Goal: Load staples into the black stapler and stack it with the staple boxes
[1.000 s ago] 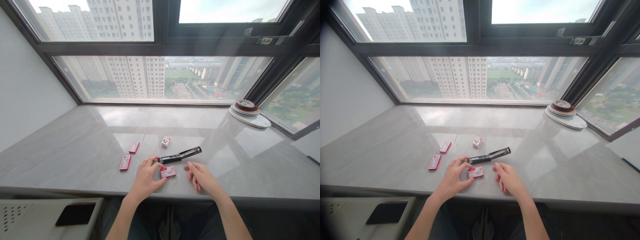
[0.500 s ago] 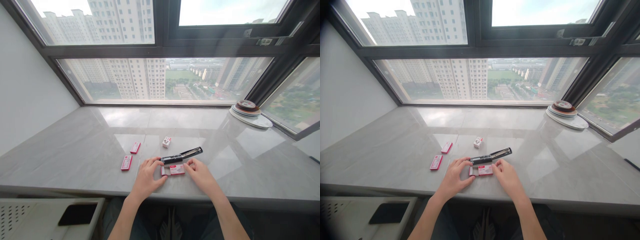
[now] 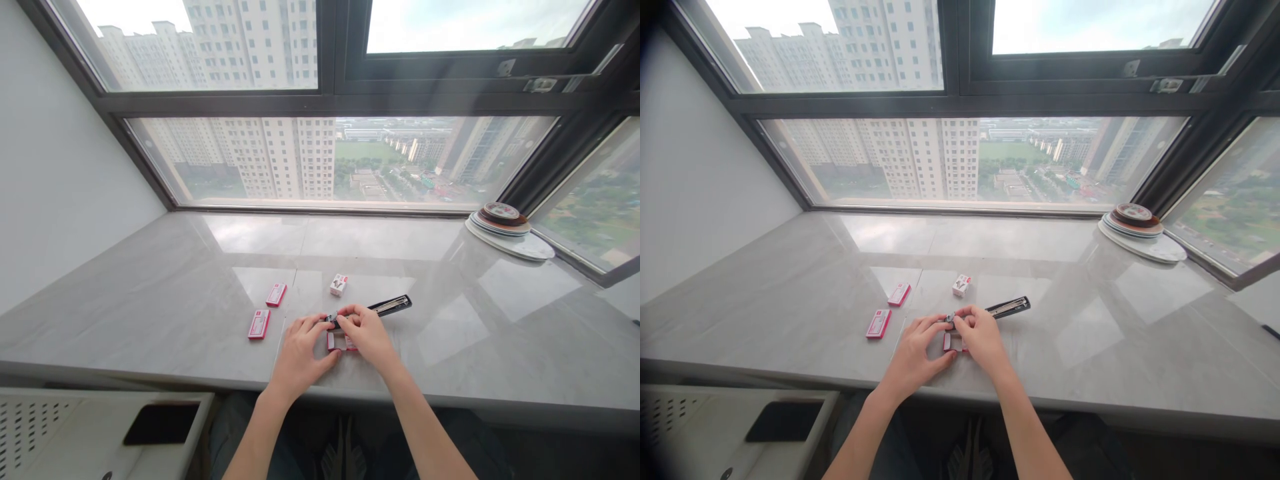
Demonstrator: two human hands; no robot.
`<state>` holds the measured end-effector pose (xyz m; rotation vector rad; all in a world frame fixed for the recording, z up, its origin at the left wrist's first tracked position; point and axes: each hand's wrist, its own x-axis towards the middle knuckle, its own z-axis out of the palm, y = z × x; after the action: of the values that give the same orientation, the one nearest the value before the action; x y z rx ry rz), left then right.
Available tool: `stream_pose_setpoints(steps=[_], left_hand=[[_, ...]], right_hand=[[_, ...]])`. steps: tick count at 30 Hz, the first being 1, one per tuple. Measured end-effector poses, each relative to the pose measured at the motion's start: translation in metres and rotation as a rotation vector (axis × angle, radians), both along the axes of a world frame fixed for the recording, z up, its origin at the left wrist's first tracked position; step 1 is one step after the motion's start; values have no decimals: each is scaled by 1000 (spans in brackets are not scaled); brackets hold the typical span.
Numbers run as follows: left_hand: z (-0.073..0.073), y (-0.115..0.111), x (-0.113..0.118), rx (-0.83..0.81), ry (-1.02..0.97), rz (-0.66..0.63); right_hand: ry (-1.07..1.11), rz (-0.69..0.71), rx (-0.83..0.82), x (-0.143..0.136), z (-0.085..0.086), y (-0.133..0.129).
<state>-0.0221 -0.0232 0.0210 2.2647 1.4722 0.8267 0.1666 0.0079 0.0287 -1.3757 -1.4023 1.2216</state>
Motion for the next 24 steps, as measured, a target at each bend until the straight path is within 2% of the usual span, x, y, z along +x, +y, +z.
stream_pose_setpoints(steps=[6,10,13,18,21,24], left_hand=[[-1,1,-2,-10,-16,-11],[-3,2,-2,-6,-18,-11],[-4,3,-3,-2,-24,-8],[-4,4,-4,-6,-30,-10],[-4,4,-4,-17,-36,-7],[-3,2,-5,-24,-71,7]], right_hand=[[-212,34,187,-9,9,3],[-298,56,244,-7,18,0],[-343,107,261,-1,26,-6],[-601,312,250,11,34,-18],[-660,318,224,18,36,-25],[-630,269,192,33,37,-31]])
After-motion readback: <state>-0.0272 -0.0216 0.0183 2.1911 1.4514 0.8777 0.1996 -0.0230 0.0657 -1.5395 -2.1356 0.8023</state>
